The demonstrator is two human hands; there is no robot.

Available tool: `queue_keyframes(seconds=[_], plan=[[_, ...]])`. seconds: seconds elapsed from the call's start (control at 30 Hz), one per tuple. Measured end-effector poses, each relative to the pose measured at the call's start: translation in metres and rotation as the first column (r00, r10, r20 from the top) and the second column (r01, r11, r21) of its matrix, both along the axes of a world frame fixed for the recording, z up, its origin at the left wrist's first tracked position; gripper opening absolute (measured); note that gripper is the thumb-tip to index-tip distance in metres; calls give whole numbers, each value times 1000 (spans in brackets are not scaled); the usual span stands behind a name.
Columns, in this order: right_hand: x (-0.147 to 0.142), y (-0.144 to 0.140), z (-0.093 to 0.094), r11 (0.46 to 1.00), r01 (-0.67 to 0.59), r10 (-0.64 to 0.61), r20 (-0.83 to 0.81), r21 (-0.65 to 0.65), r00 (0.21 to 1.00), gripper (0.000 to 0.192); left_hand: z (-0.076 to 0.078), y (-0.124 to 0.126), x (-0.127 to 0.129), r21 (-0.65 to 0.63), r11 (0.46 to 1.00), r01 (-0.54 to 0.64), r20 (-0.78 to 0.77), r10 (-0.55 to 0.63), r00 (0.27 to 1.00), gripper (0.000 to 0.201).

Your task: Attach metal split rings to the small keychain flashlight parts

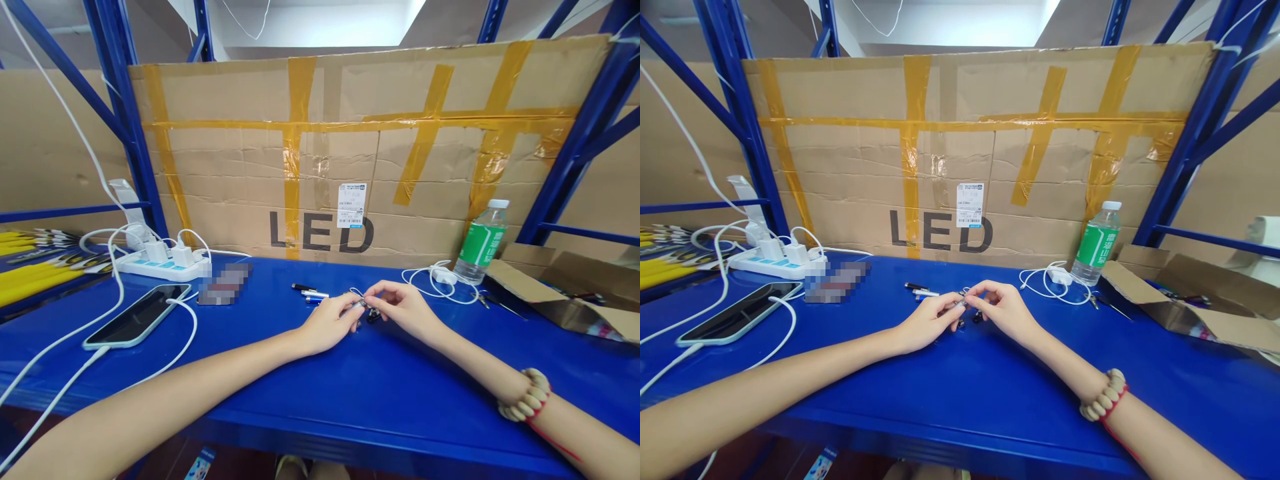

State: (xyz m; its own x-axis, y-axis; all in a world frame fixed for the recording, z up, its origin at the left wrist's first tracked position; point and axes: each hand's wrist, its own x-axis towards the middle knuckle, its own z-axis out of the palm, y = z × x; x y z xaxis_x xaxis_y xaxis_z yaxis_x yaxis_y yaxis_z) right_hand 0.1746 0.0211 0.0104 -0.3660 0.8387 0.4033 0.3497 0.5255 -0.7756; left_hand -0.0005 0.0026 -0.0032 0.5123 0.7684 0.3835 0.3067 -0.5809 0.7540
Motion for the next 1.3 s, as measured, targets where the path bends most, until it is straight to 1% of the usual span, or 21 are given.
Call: queue_keyframes(seconds=[0.4, 0.57, 1.3], plan=[[0, -1, 0, 1000, 2, -2, -1, 6, 1000, 28, -1, 1, -1, 9, 1000, -3, -5, 3, 1000, 22], [0, -1, 0, 1000, 12, -12, -2, -3, 1000, 27, -1, 1, -1, -7, 1000, -5, -9, 5, 1000, 21], [0, 0, 0, 1000, -6, 6, 2, -10, 1000, 27, -1, 1, -1, 0, 1000, -7, -23, 7, 1000, 22]])
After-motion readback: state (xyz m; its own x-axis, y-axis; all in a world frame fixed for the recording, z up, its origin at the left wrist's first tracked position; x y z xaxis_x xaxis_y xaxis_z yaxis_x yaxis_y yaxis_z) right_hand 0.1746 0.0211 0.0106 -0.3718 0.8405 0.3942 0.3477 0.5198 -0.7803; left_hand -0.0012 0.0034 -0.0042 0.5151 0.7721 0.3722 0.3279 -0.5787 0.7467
